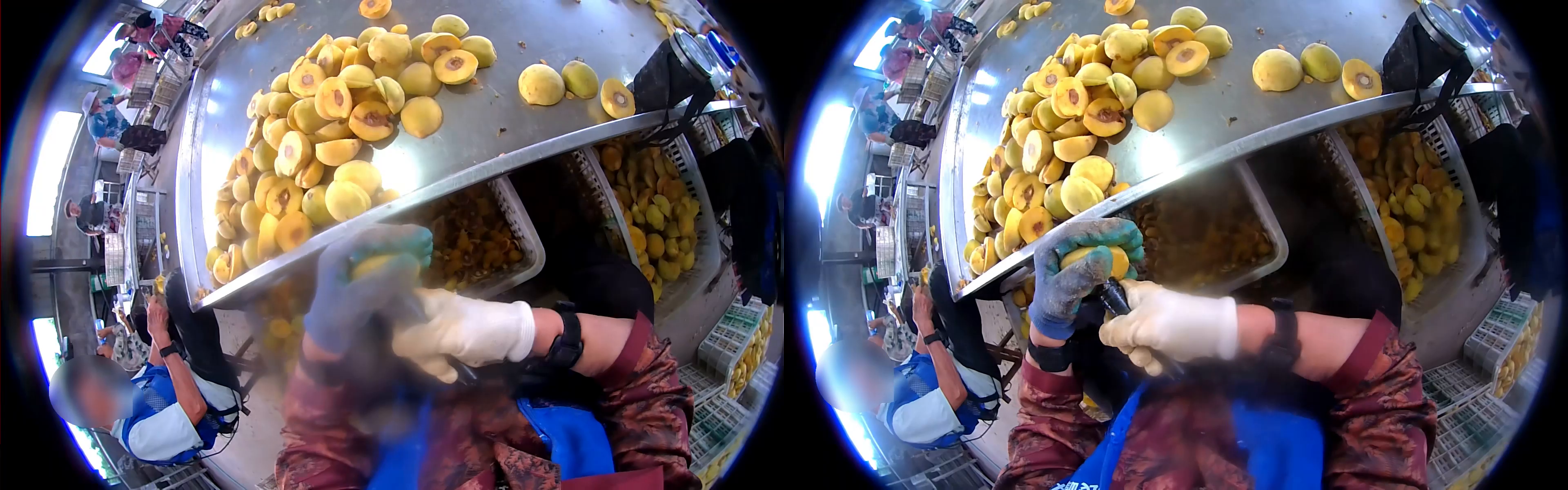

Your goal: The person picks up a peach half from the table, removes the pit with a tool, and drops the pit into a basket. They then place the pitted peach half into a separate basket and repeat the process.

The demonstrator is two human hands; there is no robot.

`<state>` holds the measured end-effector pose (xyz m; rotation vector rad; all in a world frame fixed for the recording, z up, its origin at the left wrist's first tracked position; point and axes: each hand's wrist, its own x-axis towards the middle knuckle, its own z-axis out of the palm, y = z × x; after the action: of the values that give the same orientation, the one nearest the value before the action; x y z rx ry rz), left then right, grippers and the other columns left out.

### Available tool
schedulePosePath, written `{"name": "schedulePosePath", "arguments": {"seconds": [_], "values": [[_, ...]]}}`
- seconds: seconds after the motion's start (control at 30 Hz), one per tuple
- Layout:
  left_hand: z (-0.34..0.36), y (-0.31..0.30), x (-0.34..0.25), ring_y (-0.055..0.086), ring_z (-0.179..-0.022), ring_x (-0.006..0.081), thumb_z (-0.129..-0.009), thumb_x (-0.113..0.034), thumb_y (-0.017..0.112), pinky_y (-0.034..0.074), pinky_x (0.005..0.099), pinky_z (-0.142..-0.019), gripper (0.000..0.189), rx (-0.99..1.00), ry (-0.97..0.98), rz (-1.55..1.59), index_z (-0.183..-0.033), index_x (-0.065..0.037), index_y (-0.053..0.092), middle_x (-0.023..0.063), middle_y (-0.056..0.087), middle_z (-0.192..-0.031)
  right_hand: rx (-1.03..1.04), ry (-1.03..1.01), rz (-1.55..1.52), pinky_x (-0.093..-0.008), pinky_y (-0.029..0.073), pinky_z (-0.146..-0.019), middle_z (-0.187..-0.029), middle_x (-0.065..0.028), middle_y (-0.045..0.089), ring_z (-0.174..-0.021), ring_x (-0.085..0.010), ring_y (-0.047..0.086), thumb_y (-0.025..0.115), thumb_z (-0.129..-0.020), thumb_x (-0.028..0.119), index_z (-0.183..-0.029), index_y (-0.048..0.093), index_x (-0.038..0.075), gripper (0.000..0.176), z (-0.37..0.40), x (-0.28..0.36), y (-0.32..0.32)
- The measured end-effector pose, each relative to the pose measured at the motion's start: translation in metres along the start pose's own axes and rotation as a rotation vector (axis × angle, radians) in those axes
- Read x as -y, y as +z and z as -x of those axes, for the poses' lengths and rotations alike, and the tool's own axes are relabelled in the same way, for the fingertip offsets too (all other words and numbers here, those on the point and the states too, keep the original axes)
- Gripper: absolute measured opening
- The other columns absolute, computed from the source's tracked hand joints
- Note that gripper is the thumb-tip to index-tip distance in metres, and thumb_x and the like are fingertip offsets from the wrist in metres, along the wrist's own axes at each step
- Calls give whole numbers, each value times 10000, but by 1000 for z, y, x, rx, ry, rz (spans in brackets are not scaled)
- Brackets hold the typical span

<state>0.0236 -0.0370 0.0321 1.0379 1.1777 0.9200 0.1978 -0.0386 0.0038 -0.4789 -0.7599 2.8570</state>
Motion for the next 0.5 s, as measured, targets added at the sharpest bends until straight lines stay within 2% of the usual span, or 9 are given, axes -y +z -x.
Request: {"name": "schedulePosePath", "arguments": {"seconds": [0.07,0.1,0.17,0.27,0.33,0.43,0.47,0.5], "values": [[2,-1,-6,636,-941,165,-827,-78,687,525,297,-835,344,44,-52,-13,-1147,39,637,106,671,-1059,-158,-4,194,-238,394,-431,-619,20,432,-494,-82,457,566,-905,137,-829,423,125,162,0,2,10],[3,-2,-9,616,-958,126,-843,-27,668,508,265,-837,323,66,-77,-23,-1161,24,639,75,666,-1069,-132,7,190,-237,395,-432,-619,20,434,-490,-81,455,569,-903,141,-833,423,123,163,-1,2,10],[4,-7,-3,615,-971,129,-846,-32,675,509,269,-842,321,70,-3,-69,-1162,14,642,78,665,-1079,-77,30,183,-237,396,-432,-621,19,438,-483,-79,451,576,-899,148,-842,423,121,165,-2,1,7],[8,-11,7,614,-983,131,-850,-43,682,507,269,-857,311,45,122,-216,-1155,3,647,81,666,-1096,72,43,8,-238,396,-430,-628,12,459,-480,-75,449,592,-891,163,-852,429,111,175,-5,-6,4],[9,-11,9,614,-982,128,-845,-50,697,502,266,-869,293,24,205,-251,-1133,-8,662,83,666,-1110,49,51,97,-233,396,-434,-624,14,459,-484,-71,447,598,-888,167,-859,432,108,178,-4,-4,5],[8,-17,4,617,-983,133,-825,-44,714,502,269,-870,293,145,108,-232,-1113,-7,673,83,665,-1107,20,91,184,-224,394,-441,-614,21,447,-491,-65,442,596,-890,161,-827,437,112,178,2,8,11],[8,-16,2,623,-984,142,-814,-43,728,505,275,-863,294,151,9,-150,-1102,-7,678,85,665,-1110,11,107,202,-221,393,-444,-610,25,441,-494,-63,440,594,-892,157,-810,438,115,181,4,11,13],[8,-16,-1,624,-982,144,-813,-45,730,505,275,-861,296,160,6,-151,-1101,-5,678,84,665,-1110,60,101,118,-219,393,-447,-610,28,437,-495,-63,435,588,-896,151,-792,437,117,187,3,10,12]]}}
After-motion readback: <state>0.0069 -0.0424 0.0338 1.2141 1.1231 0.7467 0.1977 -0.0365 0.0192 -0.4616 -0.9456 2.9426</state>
